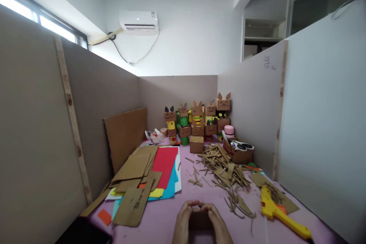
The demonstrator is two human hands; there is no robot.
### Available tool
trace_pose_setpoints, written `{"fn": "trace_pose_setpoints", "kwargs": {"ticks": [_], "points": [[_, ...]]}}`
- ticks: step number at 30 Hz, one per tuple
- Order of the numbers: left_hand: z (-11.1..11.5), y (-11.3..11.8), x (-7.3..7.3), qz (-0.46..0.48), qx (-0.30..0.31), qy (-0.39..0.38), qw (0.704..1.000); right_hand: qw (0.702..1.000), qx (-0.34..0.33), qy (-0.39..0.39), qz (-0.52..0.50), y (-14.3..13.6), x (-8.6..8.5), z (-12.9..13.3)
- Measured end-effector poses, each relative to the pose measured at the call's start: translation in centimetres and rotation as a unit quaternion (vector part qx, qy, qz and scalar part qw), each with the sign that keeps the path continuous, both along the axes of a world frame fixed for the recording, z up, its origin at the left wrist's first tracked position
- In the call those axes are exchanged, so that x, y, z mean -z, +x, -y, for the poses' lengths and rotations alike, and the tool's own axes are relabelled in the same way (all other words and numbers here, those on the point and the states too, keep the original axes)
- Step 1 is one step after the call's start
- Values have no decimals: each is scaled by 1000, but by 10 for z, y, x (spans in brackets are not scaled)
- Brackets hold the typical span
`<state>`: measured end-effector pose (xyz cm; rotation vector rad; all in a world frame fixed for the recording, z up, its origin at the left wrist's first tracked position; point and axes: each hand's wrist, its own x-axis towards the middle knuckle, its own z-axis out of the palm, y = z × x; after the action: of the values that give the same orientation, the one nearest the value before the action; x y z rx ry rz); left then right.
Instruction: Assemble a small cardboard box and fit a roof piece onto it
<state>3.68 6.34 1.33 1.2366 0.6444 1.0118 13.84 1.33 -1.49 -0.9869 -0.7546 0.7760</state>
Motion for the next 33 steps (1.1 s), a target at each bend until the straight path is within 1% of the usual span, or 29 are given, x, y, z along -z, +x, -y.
{"fn": "trace_pose_setpoints", "kwargs": {"ticks": [3,9,12,16,19,28,33], "points": [[3,2,0,-1,-17,4,1000,1000,-16,6,12,3,-2,3],[7,2,-6,-13,-29,22,999,998,-59,-5,31,9,-7,11],[9,4,-7,-24,-39,38,998,999,-43,-7,29,5,-13,17],[10,7,-6,-35,-36,57,997,999,-24,-25,25,0,-25,25],[12,9,-5,-41,-33,67,996,999,-18,-29,28,0,-29,28],[10,14,3,-44,-22,88,995,999,-5,-8,48,6,-25,29],[12,13,0,-49,-25,108,993,998,0,3,57,6,-27,30]]}}
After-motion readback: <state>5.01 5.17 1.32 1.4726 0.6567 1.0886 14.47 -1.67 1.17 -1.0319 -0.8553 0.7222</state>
